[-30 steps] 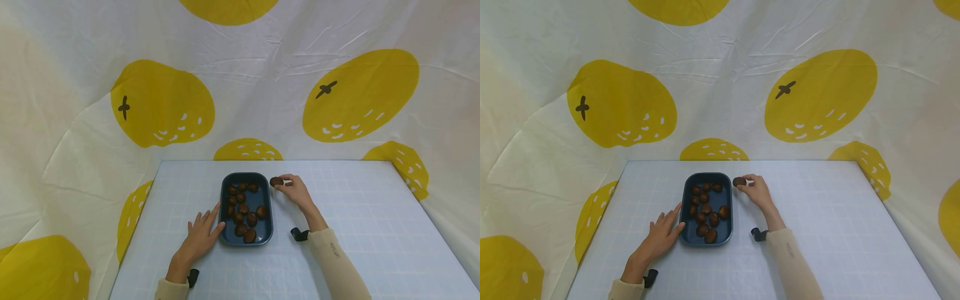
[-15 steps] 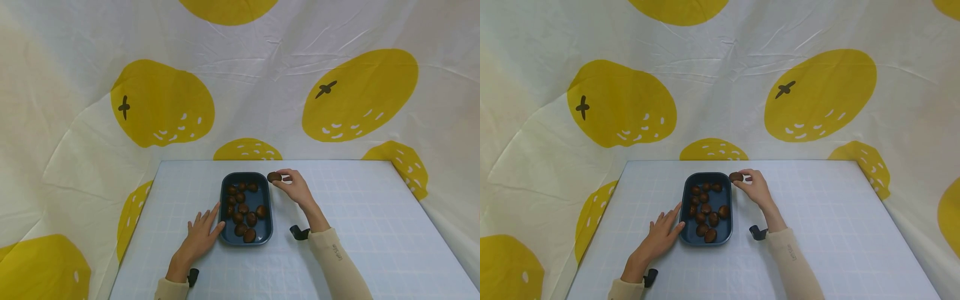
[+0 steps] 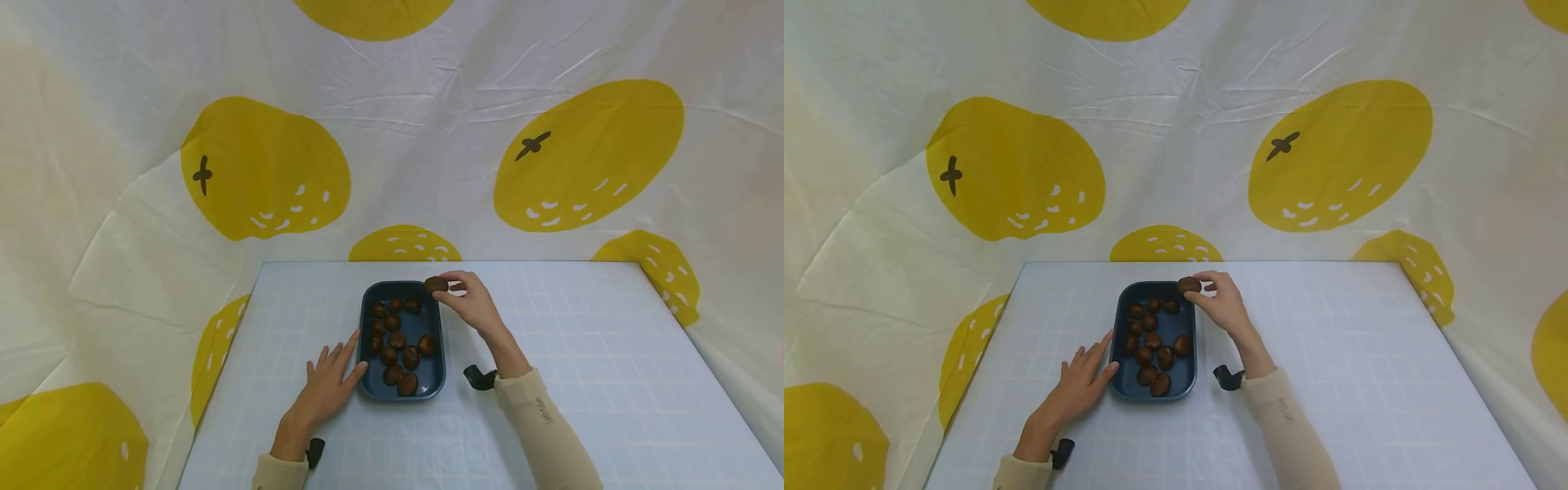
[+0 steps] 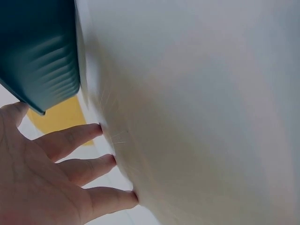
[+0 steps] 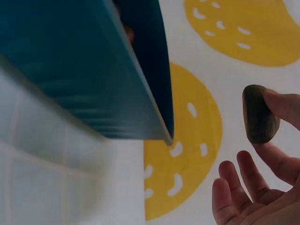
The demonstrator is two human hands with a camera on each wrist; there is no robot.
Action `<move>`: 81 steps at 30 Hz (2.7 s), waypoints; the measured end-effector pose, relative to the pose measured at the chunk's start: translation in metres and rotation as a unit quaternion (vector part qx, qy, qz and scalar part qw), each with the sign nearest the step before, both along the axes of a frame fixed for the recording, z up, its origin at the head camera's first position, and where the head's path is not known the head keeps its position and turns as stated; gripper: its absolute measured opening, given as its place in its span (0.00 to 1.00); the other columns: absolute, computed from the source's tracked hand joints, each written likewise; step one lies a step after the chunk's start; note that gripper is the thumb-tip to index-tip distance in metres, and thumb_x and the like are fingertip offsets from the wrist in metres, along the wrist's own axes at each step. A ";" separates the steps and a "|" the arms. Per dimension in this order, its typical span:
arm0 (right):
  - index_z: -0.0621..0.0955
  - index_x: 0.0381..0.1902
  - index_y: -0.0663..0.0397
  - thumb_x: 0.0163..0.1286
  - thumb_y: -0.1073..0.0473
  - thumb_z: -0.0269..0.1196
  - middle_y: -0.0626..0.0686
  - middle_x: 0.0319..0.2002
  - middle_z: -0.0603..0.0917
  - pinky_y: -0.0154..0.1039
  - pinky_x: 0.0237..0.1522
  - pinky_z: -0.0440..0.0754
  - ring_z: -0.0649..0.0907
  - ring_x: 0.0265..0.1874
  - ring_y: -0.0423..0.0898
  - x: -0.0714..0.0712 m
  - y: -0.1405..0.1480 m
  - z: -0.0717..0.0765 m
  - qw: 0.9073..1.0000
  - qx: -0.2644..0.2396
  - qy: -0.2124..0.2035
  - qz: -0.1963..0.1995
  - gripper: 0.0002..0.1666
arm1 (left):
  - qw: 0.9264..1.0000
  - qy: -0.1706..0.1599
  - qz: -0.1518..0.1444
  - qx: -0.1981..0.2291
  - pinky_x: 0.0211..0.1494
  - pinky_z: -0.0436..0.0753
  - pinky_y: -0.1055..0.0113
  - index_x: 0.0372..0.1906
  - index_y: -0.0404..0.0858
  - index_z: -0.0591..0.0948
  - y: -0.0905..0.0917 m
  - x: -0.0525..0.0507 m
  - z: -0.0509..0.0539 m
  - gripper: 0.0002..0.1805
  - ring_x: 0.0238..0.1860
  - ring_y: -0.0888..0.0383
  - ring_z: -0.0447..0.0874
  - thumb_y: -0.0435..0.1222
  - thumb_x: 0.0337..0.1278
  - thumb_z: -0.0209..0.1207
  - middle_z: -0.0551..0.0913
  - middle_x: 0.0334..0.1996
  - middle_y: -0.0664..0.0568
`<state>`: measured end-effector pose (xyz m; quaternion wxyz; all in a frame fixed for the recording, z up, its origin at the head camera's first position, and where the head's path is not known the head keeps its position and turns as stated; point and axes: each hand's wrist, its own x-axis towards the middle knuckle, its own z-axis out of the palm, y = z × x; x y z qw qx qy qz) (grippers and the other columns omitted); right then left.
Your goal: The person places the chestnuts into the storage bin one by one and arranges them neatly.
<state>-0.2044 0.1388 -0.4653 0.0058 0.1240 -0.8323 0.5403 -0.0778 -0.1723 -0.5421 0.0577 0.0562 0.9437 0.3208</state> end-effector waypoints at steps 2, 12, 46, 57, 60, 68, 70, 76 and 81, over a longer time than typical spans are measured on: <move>0.80 0.59 0.58 0.65 0.55 0.72 0.59 0.57 0.77 0.55 0.50 0.80 0.79 0.52 0.60 0.000 -0.004 0.000 1.000 -0.005 -0.003 0.005 0.27 | 1.000 -0.005 0.001 0.000 0.66 0.38 0.23 0.79 0.69 0.47 0.000 0.000 0.000 0.37 0.75 0.29 0.45 0.67 0.69 0.40 0.60 0.74 0.37; 0.80 0.59 0.56 0.66 0.55 0.71 0.58 0.59 0.75 0.53 0.47 0.81 0.78 0.52 0.59 0.002 -0.028 0.003 0.999 -0.024 -0.013 0.033 0.26 | 1.000 -0.003 0.004 0.002 0.65 0.38 0.23 0.79 0.70 0.47 -0.001 -0.002 -0.004 0.37 0.75 0.29 0.45 0.68 0.69 0.40 0.61 0.74 0.38; 0.82 0.57 0.58 0.66 0.55 0.71 0.59 0.54 0.78 0.56 0.54 0.77 0.79 0.52 0.60 0.004 -0.061 -0.006 0.998 -0.018 -0.010 0.057 0.25 | 1.000 0.000 0.002 0.004 0.65 0.38 0.23 0.79 0.69 0.48 0.001 -0.001 -0.003 0.37 0.75 0.29 0.45 0.68 0.69 0.40 0.61 0.74 0.36; 0.83 0.55 0.53 0.66 0.54 0.71 0.56 0.54 0.78 0.54 0.54 0.77 0.80 0.51 0.57 0.004 -0.060 -0.006 0.998 -0.015 -0.009 0.052 0.21 | 1.000 0.004 -0.003 0.007 0.65 0.38 0.23 0.79 0.69 0.48 -0.001 0.000 -0.001 0.37 0.74 0.28 0.45 0.67 0.70 0.41 0.61 0.74 0.36; 0.83 0.55 0.53 0.66 0.54 0.71 0.56 0.54 0.79 0.54 0.54 0.77 0.80 0.51 0.56 0.004 -0.060 -0.005 0.998 -0.016 -0.010 0.054 0.21 | 1.000 0.010 -0.004 0.000 0.64 0.40 0.22 0.80 0.67 0.48 -0.001 0.000 0.000 0.37 0.74 0.27 0.47 0.66 0.71 0.41 0.61 0.73 0.35; 0.82 0.57 0.58 0.66 0.54 0.71 0.59 0.55 0.78 0.57 0.55 0.76 0.79 0.51 0.59 0.006 -0.056 -0.002 0.998 -0.025 -0.017 0.052 0.24 | 1.000 0.013 -0.005 -0.010 0.65 0.41 0.22 0.80 0.64 0.49 0.000 -0.003 0.002 0.37 0.73 0.26 0.48 0.65 0.72 0.42 0.62 0.73 0.34; 0.82 0.57 0.57 0.66 0.53 0.71 0.60 0.55 0.78 0.58 0.54 0.77 0.79 0.51 0.60 0.007 -0.055 -0.001 0.998 -0.026 -0.017 0.051 0.24 | 1.000 0.013 -0.006 -0.013 0.65 0.41 0.22 0.80 0.63 0.49 0.001 -0.003 0.002 0.37 0.73 0.26 0.49 0.65 0.72 0.41 0.61 0.73 0.34; 0.81 0.57 0.56 0.67 0.54 0.70 0.58 0.55 0.79 0.54 0.52 0.78 0.80 0.50 0.57 0.009 -0.050 0.000 0.998 -0.025 -0.017 0.049 0.23 | 0.999 0.023 -0.005 -0.021 0.65 0.44 0.22 0.81 0.59 0.52 0.000 -0.005 0.003 0.36 0.73 0.28 0.50 0.63 0.74 0.41 0.60 0.74 0.34; 0.80 0.59 0.57 0.68 0.54 0.69 0.56 0.57 0.79 0.53 0.50 0.79 0.79 0.50 0.56 0.012 -0.040 -0.004 0.999 -0.025 -0.008 0.043 0.24 | 0.996 0.091 -0.006 -0.025 0.64 0.54 0.25 0.80 0.49 0.58 -0.005 -0.008 0.006 0.36 0.71 0.34 0.60 0.58 0.75 0.46 0.66 0.71 0.36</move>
